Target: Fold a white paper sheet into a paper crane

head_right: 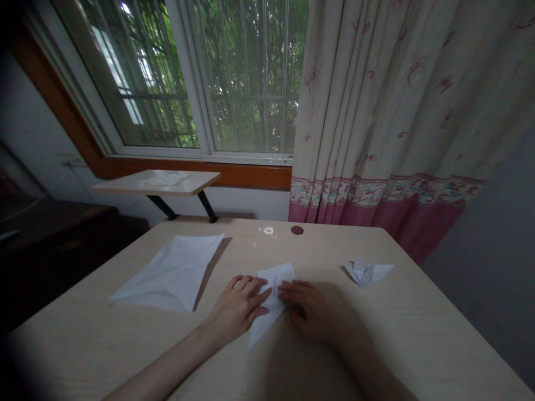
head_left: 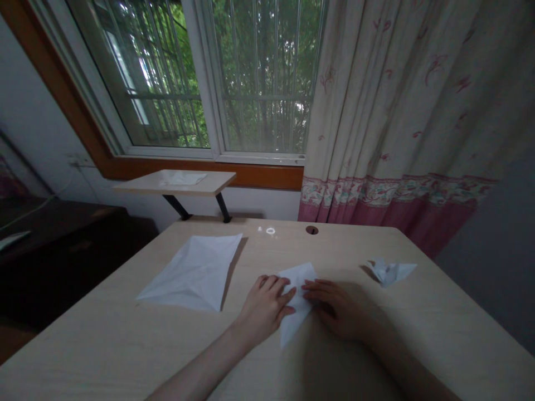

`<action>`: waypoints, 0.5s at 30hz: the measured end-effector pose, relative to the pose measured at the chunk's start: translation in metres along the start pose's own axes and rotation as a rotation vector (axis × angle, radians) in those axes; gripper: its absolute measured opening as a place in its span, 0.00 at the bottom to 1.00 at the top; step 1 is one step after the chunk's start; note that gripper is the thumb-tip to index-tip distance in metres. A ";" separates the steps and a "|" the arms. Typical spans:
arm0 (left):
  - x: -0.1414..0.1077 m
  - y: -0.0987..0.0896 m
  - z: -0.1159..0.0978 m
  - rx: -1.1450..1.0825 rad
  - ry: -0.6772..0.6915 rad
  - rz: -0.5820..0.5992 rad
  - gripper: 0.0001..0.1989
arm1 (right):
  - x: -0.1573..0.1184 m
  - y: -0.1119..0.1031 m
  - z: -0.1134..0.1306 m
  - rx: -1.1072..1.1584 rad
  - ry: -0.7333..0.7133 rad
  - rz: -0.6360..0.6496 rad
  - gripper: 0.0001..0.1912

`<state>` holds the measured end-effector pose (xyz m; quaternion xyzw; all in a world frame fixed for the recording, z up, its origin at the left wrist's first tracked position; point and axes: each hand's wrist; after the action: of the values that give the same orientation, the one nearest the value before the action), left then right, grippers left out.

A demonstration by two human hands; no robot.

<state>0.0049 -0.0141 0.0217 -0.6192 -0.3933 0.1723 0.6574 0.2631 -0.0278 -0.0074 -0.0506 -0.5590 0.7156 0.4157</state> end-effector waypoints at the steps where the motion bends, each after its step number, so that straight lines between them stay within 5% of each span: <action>1: 0.001 0.000 0.001 0.002 0.005 -0.004 0.16 | 0.000 0.001 -0.001 -0.003 -0.001 -0.006 0.26; 11: -0.001 0.003 -0.001 -0.130 0.171 0.042 0.19 | 0.005 -0.005 0.007 -0.004 0.055 0.043 0.23; 15: -0.005 0.004 -0.009 -0.148 0.124 0.001 0.14 | 0.007 -0.006 0.008 0.000 0.070 0.051 0.22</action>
<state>0.0094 -0.0227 0.0173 -0.6758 -0.3630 0.1047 0.6329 0.2576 -0.0286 0.0035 -0.0899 -0.5428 0.7238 0.4165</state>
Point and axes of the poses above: each hand's wrist, its own x-axis towards the middle knuckle, its own y-axis out of the palm, z = x × y, and after that the axes turned 6 degrees about -y, right-handed
